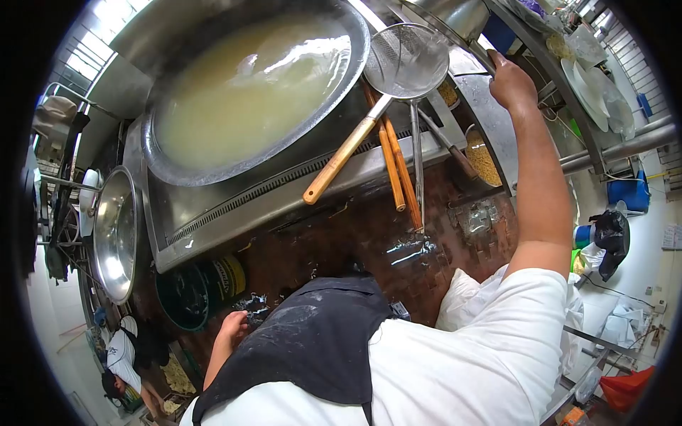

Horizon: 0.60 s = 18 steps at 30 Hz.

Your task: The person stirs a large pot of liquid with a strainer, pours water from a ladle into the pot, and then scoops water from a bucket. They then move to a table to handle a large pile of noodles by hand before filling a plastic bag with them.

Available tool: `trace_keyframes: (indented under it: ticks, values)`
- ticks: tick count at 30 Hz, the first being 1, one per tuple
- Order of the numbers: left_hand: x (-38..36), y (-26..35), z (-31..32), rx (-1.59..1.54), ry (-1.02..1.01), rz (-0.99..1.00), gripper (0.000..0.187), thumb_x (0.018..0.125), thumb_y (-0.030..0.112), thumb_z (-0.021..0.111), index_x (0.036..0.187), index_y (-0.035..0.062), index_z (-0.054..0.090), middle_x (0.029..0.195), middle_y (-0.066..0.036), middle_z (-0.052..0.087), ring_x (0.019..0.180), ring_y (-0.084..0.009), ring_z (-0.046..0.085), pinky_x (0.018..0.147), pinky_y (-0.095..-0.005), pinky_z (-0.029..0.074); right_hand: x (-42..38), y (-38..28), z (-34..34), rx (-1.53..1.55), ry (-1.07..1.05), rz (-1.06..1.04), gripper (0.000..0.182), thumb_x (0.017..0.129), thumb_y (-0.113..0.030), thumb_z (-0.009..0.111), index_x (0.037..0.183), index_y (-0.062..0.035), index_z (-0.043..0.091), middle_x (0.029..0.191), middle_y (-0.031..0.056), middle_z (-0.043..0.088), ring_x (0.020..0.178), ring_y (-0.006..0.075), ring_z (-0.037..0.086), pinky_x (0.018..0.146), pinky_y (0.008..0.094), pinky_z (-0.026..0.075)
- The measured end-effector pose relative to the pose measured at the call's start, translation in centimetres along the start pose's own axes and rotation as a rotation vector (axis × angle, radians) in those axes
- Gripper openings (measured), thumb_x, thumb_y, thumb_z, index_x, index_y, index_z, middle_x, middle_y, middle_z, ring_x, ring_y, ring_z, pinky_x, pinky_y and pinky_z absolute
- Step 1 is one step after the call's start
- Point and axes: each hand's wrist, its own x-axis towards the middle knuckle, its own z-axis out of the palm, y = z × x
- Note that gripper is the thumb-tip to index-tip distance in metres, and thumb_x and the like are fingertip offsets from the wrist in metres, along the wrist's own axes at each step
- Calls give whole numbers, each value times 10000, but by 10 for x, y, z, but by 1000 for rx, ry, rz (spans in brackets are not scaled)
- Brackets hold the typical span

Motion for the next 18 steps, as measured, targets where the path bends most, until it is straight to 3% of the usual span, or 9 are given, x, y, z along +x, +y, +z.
trace_keyframes:
  ticks: [6, 8, 9, 10, 12, 13, 14, 16, 18]
  values:
    - [3, 10, -6, 65, 24, 135, 425, 905, 367, 692, 1193, 57, 654, 873, -12, 642, 733, -124, 590, 607, -298, 466, -26, -45, 4, 227, 80, -16, 598, 824, -161, 672, 1399, -151, 509, 1233, 210, 637, 1128, 403, 604, 931, 461, 493]
    - [5, 7, -11, 51, 35, 245, 462, 901, 351, 703, 1201, 4, 645, 849, -21, 649, 724, -125, 591, 641, -296, 486, -33, -69, 15, 414, 203, -148, 597, 818, -161, 681, 1393, -120, 524, 1232, 205, 643, 1129, 388, 616, 938, 427, 495]
    - [2, 9, -12, 67, 42, 268, 478, 905, 311, 704, 1230, -30, 620, 938, -55, 673, 829, -141, 628, 760, -292, 515, -40, -92, 8, 530, 194, -194, 592, 825, -171, 689, 1385, -63, 530, 1227, 211, 652, 1127, 352, 642, 945, 395, 490]
    - [-2, 10, -12, 56, 47, 266, 478, 905, 311, 704, 1230, -30, 620, 938, -55, 673, 829, -141, 628, 760, -292, 515, -47, -116, 4, 534, 196, -206, 592, 825, -171, 689, 1385, -63, 530, 1227, 211, 652, 1127, 352, 642, 945, 395, 490]
    - [-19, 18, -10, -109, 41, 425, 471, 903, 262, 710, 1262, -23, 603, 1076, -99, 685, 992, -161, 643, 894, -303, 508, -66, -166, -4, 643, 110, -276, 610, 825, -216, 711, 1393, -81, 533, 1223, 192, 666, 1090, 326, 659, 942, 394, 498]
    - [-31, 27, -11, -175, -16, 439, 472, 899, 199, 711, 1299, -15, 580, 1212, -128, 657, 1127, -178, 613, 999, -313, 470, -80, -198, -20, 784, -78, -288, 590, 840, -159, 690, 1392, -38, 522, 1151, 156, 685, 1038, 257, 665, 904, 355, 511]
    - [-43, 35, -11, -186, -14, 441, 472, 899, 199, 711, 1299, -15, 580, 1212, -128, 657, 1127, -178, 613, 999, -313, 470, -97, -231, -38, 916, -271, -298, 569, 855, -102, 670, 1391, 4, 511, 1079, 119, 704, 986, 188, 670, 867, 317, 525]
    - [-69, 49, -14, -322, -165, 676, 495, 898, 171, 709, 1335, -3, 553, 1271, -113, 633, 1153, -183, 600, 1000, -324, 473, -141, -298, -54, 1097, -493, -351, 575, 846, -23, 655, 1400, -11, 505, 976, 51, 688, 917, 114, 638, 828, 287, 527]
    - [-103, 67, -21, -388, -310, 810, 508, 911, 123, 683, 1378, 19, 512, 1328, -96, 601, 1195, -184, 578, 988, -326, 469, -192, -369, -53, 1291, -638, -509, 590, 830, -2, 678, 1394, -20, 505, 971, 47, 681, 938, 92, 613, 830, 288, 519]
